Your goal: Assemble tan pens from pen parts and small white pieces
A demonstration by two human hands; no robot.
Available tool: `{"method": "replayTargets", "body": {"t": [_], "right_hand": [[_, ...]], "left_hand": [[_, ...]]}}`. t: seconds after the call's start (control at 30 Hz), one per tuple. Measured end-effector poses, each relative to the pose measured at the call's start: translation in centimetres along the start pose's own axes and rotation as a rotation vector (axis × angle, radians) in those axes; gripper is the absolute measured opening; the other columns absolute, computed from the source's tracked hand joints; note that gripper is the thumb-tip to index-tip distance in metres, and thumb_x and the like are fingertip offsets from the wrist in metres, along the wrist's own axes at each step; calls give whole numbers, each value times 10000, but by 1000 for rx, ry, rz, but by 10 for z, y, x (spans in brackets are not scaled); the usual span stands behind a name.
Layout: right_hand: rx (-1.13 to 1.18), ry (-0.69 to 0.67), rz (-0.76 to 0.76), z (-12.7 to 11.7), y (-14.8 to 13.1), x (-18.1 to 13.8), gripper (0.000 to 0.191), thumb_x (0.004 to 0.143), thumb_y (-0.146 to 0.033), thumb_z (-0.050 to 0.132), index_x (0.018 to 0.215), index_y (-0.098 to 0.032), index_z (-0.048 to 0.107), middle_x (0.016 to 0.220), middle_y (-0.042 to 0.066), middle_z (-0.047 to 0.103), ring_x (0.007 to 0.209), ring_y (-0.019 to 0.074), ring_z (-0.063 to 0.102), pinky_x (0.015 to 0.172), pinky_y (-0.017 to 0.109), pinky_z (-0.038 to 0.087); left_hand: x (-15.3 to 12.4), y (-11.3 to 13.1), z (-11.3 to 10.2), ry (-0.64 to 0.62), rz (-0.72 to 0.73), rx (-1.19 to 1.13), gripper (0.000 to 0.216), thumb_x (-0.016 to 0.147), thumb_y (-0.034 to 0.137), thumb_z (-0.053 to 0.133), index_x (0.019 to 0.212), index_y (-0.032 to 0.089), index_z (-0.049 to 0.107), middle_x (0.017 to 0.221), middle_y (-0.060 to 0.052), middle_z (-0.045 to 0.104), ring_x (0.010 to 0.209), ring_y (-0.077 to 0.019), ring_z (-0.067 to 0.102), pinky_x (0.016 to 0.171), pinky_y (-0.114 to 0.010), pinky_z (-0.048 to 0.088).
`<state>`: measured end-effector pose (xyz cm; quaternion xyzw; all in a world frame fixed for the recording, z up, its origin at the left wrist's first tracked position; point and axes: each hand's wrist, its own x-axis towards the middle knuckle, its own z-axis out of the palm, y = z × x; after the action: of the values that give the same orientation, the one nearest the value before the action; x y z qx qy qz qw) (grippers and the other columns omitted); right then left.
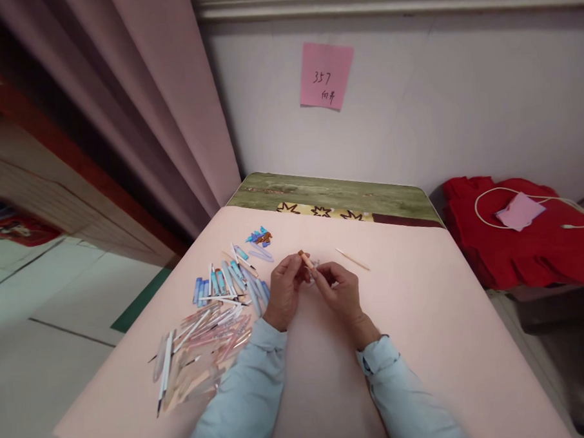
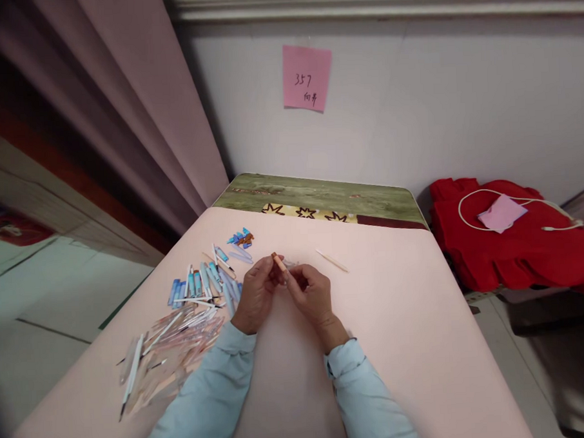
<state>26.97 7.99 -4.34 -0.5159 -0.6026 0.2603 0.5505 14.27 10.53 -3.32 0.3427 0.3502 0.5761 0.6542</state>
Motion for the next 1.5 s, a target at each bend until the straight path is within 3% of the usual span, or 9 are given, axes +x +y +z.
{"method": "replayTargets", "body": {"t": [0.13,0.33,0.5,0.83,0.93,1.03,1.27,1.4,1.5], "right_hand": [[13,-30,-6,-1,0,-1,217,899,-382,603,853,-194,701,708,17,689,570,124,586,552,238,468],[-144,127,113,-14,16,8,272,904,-408,568,822,-192,713,659,2,660,559,133,563,563,248,438],[-377,16,214,-24,32,12,202,827,-377,629,892,-224,745,740,8,702,615,161,610,574,265,442],[-624,-90,165,-17,25,7,200,890,-237,579,1021,-250,730,978,42,705,838,181,649,653,276,427],[-644,-106,161,-17,25,7,184,903,-250,583,1013,-258,730,989,38,700,839,178,649,642,269,416],[-652,-106,158,-16,26,6,183,912,-264,581,1016,-259,731,988,35,698,828,173,648,630,265,410],[-667,-130,153,-17,24,6,186,930,-280,567,1014,-277,733,1014,21,706,814,162,656,638,262,431],[-666,-141,32,-13,27,8,282,943,-265,522,1170,-236,687,1131,61,704,994,212,653,827,316,492],[-661,-241,-152,-5,34,8,427,966,-269,473,1369,-149,550,1350,127,607,1268,263,529,1088,418,381]], "left_hand": [[1,2,-1,12,-8,-38,218,757,331,772,857,149,702,728,-3,612,603,-79,524,591,-219,428],[2,7,-1,100,59,-90,252,820,387,706,842,165,588,815,-36,680,601,-88,563,594,-231,461],[4,6,-2,190,133,-38,318,810,438,703,919,184,545,782,-13,668,564,-95,570,569,-247,470],[11,-4,-13,354,182,85,285,772,366,717,921,182,559,795,1,656,585,-83,553,607,-239,453],[10,-5,-14,339,201,194,236,809,381,694,872,188,574,810,-9,664,639,-92,558,651,-235,447],[8,-7,-13,294,214,247,246,840,415,675,808,197,566,910,-44,693,842,-137,616,775,-260,466],[7,-10,-9,178,119,110,314,834,448,689,758,207,502,1104,-75,705,1105,-174,594,891,-302,463],[9,-16,-11,146,112,101,292,864,463,644,809,208,515,1122,-81,690,1253,-191,545,1024,-343,406],[10,-20,-14,115,129,129,275,896,460,597,818,211,508,1214,-92,666,1308,-207,509,1094,-388,356]]}}
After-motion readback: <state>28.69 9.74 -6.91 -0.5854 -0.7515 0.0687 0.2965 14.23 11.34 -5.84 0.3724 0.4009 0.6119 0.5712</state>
